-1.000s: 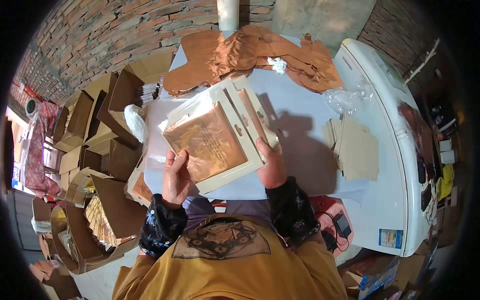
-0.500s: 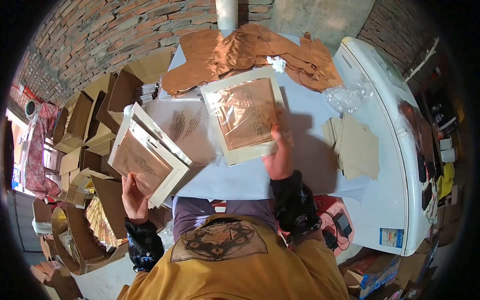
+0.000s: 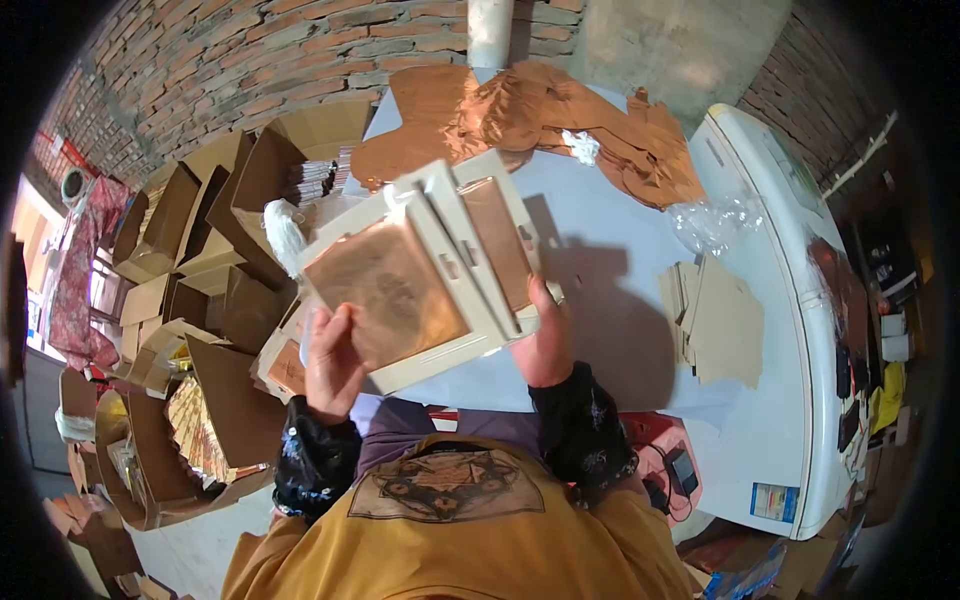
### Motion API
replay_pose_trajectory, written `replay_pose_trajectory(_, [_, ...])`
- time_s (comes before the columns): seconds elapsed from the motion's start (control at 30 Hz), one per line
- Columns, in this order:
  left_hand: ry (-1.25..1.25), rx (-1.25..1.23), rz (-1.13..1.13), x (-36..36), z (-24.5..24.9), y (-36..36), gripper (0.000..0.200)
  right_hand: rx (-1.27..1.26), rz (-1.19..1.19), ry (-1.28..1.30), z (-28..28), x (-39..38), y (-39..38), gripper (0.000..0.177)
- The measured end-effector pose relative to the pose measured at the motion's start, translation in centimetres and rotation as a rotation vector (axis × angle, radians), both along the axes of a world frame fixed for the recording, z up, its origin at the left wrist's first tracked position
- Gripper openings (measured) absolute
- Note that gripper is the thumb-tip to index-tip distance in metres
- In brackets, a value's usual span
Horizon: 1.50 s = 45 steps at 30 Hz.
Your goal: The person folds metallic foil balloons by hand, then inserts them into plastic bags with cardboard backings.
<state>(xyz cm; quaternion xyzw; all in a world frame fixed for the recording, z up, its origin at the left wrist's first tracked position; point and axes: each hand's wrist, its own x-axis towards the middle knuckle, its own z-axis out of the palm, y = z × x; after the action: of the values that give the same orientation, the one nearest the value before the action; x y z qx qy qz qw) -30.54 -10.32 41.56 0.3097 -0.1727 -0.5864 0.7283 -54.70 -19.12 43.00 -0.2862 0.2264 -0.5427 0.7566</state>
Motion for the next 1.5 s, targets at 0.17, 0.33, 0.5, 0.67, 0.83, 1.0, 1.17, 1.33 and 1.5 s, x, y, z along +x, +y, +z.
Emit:
replay_pose_trajectory(0.17, [0.091,-0.014,0.028,-1.8,0.0,-1.5,0.032,-0.131,0.060,0.063,-0.8,2.1,0.5,0.062])
replay_pose_trajectory(0.33, [-0.030,-0.021,0.179,-1.7,-0.8,-1.1,0.038,-0.319,0.017,0.473,-7.4,0.3,-0.7,0.065])
replay_pose_trajectory(0.5, [0.037,0.026,0.208,1.0,1.0,2.3,0.045,-1.246,0.006,1.060,-8.7,-0.3,-0.3,0.073])
replay_pose_trajectory(0.67, [-0.020,0.142,0.362,6.2,-0.6,5.9,0.050,-0.220,0.359,0.319,-1.7,9.9,2.8,0.072])
replay_pose_trajectory(0.83, [-0.402,0.141,0.906,17.5,-2.9,12.1,0.018,-0.322,0.429,0.408,-0.5,8.4,1.2,0.072])
replay_pose_trajectory(1.0, [-0.479,0.454,1.106,27.7,-20.5,15.8,0.052,-0.160,0.316,0.464,-3.0,4.0,0.9,0.061])
replay_pose_trajectory(1.17, [-0.488,0.662,1.033,30.7,-37.4,15.0,0.058,-0.049,0.224,0.533,-4.2,2.4,2.2,0.055])
replay_pose_trajectory(1.33, [-0.653,0.785,1.003,29.4,-40.9,11.4,0.063,-0.013,0.165,0.558,-4.6,2.2,2.7,0.053])
replay_pose_trajectory(1.5, [-0.823,0.994,0.916,29.7,-39.5,9.9,0.071,-0.029,0.138,0.588,-5.1,2.0,2.7,0.050])
